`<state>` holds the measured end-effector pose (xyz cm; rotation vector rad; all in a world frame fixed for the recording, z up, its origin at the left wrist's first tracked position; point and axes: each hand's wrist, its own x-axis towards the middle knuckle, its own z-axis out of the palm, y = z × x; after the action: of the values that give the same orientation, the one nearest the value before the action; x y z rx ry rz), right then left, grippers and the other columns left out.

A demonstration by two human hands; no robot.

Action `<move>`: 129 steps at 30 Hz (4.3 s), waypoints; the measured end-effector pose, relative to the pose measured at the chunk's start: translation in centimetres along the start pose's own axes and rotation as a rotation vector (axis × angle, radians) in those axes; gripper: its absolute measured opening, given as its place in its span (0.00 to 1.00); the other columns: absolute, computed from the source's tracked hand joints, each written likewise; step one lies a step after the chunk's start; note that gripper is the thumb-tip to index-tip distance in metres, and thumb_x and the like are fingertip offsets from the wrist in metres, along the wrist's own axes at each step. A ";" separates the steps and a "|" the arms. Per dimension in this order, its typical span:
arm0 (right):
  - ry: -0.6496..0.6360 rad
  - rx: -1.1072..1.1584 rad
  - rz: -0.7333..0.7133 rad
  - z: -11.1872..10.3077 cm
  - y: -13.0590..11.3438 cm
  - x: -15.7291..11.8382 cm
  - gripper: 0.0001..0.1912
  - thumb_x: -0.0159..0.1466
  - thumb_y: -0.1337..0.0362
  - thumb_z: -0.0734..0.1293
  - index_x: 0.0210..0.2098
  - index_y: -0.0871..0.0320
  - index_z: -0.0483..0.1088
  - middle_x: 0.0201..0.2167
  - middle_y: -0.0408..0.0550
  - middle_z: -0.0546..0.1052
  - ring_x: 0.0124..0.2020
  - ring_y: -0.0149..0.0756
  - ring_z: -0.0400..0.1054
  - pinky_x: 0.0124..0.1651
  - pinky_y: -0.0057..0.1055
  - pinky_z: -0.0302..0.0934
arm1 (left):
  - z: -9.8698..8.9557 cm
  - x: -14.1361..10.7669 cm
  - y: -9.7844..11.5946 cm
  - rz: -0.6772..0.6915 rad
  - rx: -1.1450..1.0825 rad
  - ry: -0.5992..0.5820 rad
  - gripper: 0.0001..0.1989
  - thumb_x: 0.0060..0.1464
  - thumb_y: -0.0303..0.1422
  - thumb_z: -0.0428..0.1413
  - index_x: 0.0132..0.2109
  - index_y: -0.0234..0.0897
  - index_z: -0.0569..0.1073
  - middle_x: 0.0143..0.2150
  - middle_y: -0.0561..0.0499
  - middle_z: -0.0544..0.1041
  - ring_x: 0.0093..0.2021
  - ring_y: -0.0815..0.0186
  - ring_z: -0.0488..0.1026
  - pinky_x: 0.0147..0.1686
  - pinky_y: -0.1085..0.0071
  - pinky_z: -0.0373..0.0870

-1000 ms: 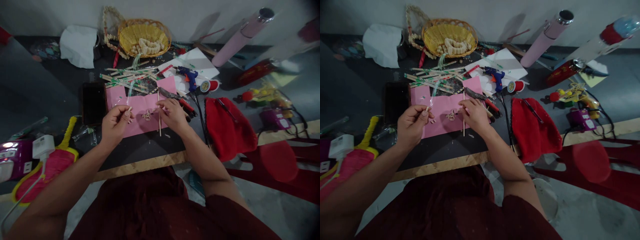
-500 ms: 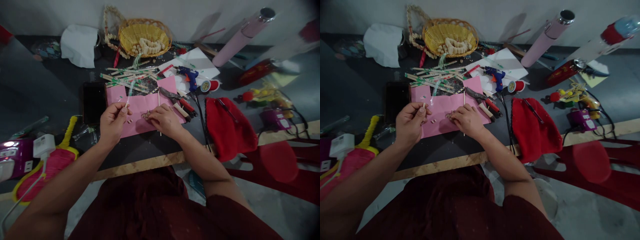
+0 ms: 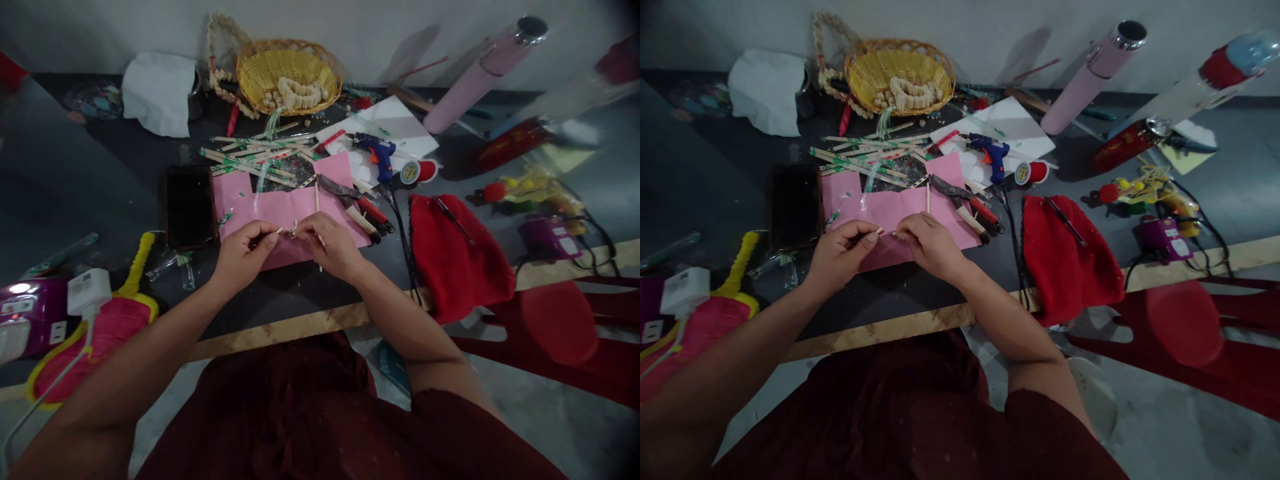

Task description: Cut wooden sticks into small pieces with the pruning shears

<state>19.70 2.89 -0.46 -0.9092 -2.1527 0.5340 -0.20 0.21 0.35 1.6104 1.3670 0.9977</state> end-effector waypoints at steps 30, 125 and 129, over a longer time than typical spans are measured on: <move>0.049 0.016 -0.055 0.0 -0.8 -0.1 0.04 0.65 0.62 0.66 0.37 0.56 0.69 0.31 0.46 0.75 0.34 0.34 0.68 0.40 0.33 0.64 | -0.3 -0.1 0.6 -0.052 -0.077 -0.223 0.14 0.56 0.41 0.56 0.39 0.34 0.77 0.34 0.50 0.79 0.33 0.69 0.72 0.34 0.74 0.67; -0.030 0.014 0.107 0.2 -0.4 -0.2 0.06 0.66 0.63 0.62 0.35 0.57 0.69 0.32 0.47 0.76 0.35 0.34 0.66 0.42 0.34 0.61 | 0.2 -0.6 0.4 0.018 0.138 0.074 0.05 0.52 0.33 0.59 0.35 0.37 0.76 0.29 0.54 0.79 0.28 0.71 0.74 0.29 0.77 0.68; -0.080 -0.271 0.087 -0.2 1.1 -0.4 0.07 0.64 0.69 0.60 0.38 0.59 0.70 0.35 0.51 0.77 0.38 0.40 0.66 0.46 0.38 0.60 | 0.0 -0.2 0.4 -0.057 0.028 0.130 0.04 0.51 0.32 0.59 0.34 0.36 0.75 0.27 0.54 0.79 0.27 0.70 0.75 0.28 0.76 0.69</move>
<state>20.55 3.37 -1.16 -1.1504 -2.3033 0.3290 -0.03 -0.04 0.74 1.5410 1.5119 1.0687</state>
